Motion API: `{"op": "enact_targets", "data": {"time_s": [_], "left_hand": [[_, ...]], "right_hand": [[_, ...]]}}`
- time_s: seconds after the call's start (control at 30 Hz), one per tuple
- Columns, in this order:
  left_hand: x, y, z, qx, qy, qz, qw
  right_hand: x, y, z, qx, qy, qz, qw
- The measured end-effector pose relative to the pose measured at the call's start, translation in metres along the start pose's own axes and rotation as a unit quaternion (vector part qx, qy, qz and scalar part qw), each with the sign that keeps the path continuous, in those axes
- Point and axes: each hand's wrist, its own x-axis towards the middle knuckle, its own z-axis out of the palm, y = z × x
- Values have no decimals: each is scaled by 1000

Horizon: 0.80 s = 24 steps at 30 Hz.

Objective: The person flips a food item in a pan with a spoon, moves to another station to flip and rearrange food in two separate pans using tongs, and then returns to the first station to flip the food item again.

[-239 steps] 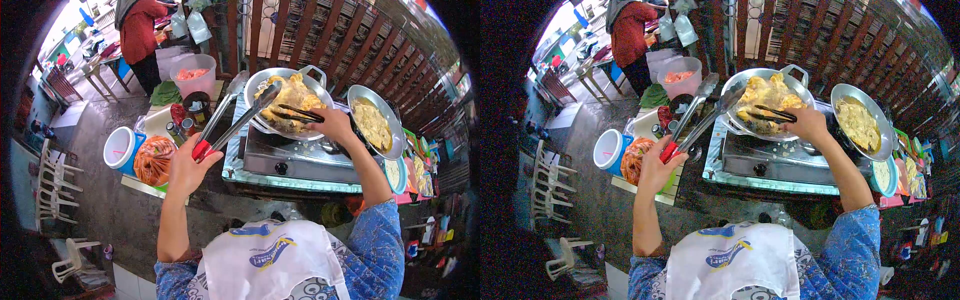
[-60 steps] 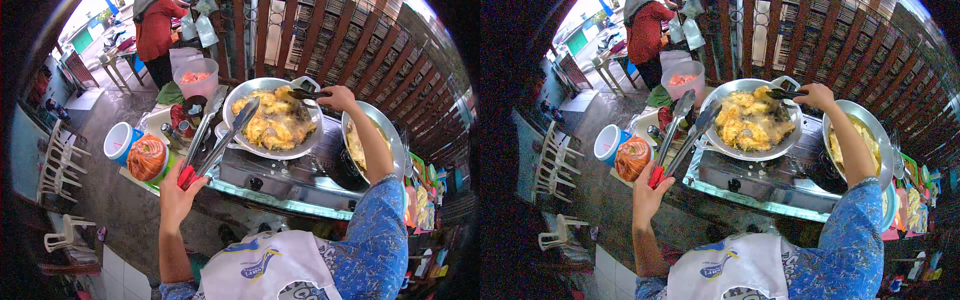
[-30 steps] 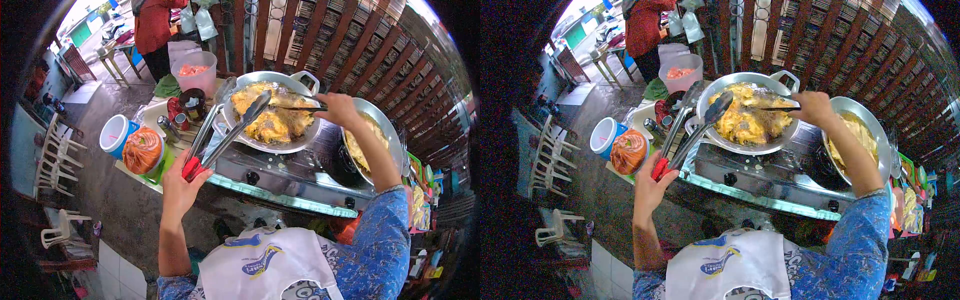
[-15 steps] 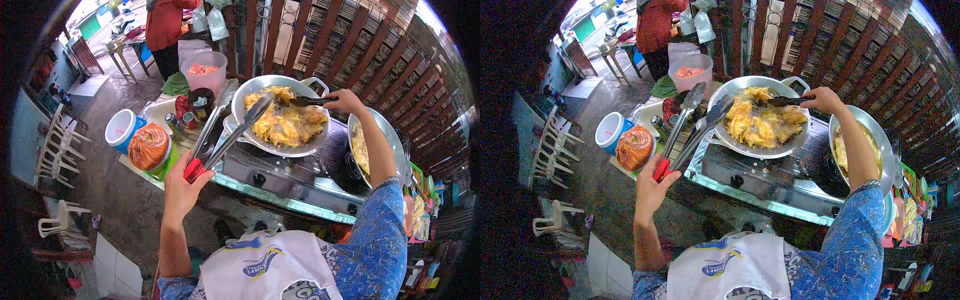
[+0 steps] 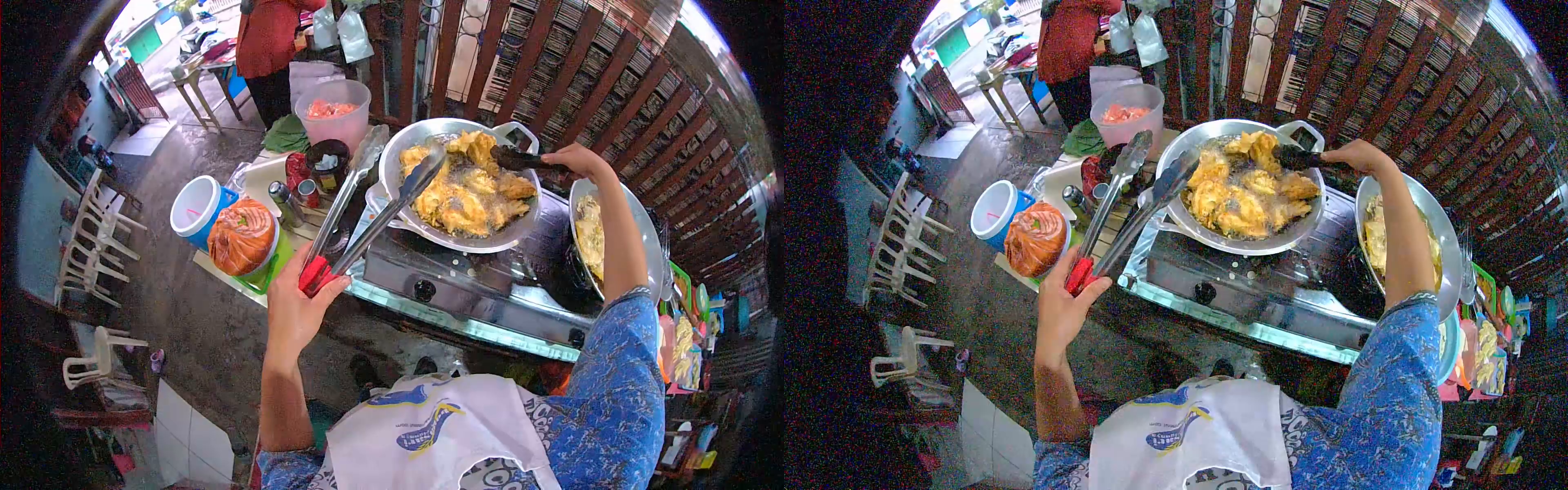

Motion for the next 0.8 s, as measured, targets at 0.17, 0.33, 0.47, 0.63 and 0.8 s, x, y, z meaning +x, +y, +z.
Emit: {"op": "enact_targets", "data": {"time_s": [0.17,0.33,0.47,0.63,0.8], "left_hand": [[-1,1,-1,10,4,0,1000],[3,1,1,-6,-9,-14,1000],[5,8,3,-16,-17,-1,1000],[3,4,4,-5,-13,9,1000],[-2,6,-6,7,13,-3,1000]], "right_hand": [[-17,-6,-4,-37,9,34,999],[-52,-29,8,-263,245,-170,918],[-52,-60,22,-318,270,-275,866],[-22,-90,28,-478,200,-372,770],[-31,-83,26,-540,187,-390,722]]}}
